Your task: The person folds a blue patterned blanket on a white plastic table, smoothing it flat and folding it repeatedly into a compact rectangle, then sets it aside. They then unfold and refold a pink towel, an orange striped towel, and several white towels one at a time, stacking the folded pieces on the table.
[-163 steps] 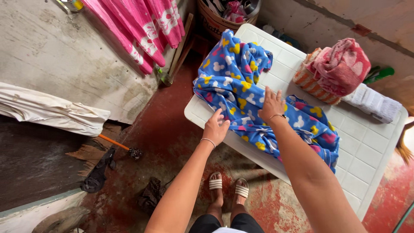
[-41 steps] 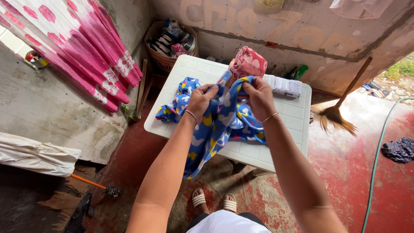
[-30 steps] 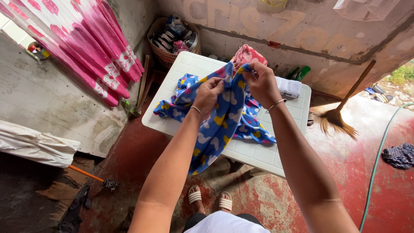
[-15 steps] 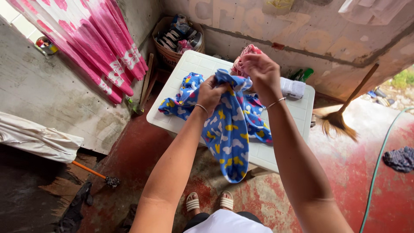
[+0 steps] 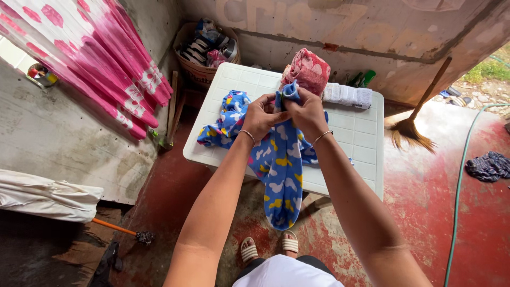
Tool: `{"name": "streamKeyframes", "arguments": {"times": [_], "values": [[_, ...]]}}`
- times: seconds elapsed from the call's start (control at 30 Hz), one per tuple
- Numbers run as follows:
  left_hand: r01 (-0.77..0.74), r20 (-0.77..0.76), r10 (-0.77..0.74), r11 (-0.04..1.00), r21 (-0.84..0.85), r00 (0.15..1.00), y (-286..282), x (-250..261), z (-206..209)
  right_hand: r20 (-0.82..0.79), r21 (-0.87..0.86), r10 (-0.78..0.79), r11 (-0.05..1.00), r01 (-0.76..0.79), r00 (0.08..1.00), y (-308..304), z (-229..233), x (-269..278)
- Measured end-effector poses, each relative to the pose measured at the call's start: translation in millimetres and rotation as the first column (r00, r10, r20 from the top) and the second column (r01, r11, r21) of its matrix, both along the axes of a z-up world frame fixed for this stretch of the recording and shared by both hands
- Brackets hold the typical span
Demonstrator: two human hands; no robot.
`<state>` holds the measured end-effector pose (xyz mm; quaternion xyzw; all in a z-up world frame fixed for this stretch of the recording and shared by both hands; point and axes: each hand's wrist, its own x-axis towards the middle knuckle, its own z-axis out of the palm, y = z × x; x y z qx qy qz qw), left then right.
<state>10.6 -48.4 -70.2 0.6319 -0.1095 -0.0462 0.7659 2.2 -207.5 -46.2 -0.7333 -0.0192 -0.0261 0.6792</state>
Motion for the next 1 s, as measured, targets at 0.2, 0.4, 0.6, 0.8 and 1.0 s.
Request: {"name": "streamKeyframes", "arguments": {"times": [0.2, 0.4, 0.6, 0.8, 1.0], "values": [[-0.130, -0.261, 0.086, 0.979, -0.158, 0.962, 21.6, -1.1, 8.2, 0.070, 0.064, -0.077, 0.995, 0.072, 0.995, -5.9, -10.4, 4.0], [-0.224, -0.205, 0.200, 0.969, -0.102, 0.958, 29.4, 4.9, 2.8, 0.275, -0.136, -0.216, 0.956, 0.260, 0.937, -1.1, 1.6, 2.2], [-0.203, -0.107, 0.195, 0.977, -0.065, 0.975, 8.7, 6.1, 8.0, 0.412, -0.247, -0.128, 0.937, 0.246, 0.902, 37.7, 8.4, -7.5], [-0.240, -0.169, 0.290, 0.934, 0.266, 0.942, 17.0, 3.0, 26.0, 0.331, -0.279, 0.077, 0.960, 0.020, 0.940, 45.4, 4.6, -9.6], [-0.245, -0.185, 0.250, 0.968, 0.049, 0.950, 16.3, 20.4, 28.6, 0.353, -0.055, 0.063, 0.997, -0.046, 0.933, 26.3, -10.8, -23.9]]}}
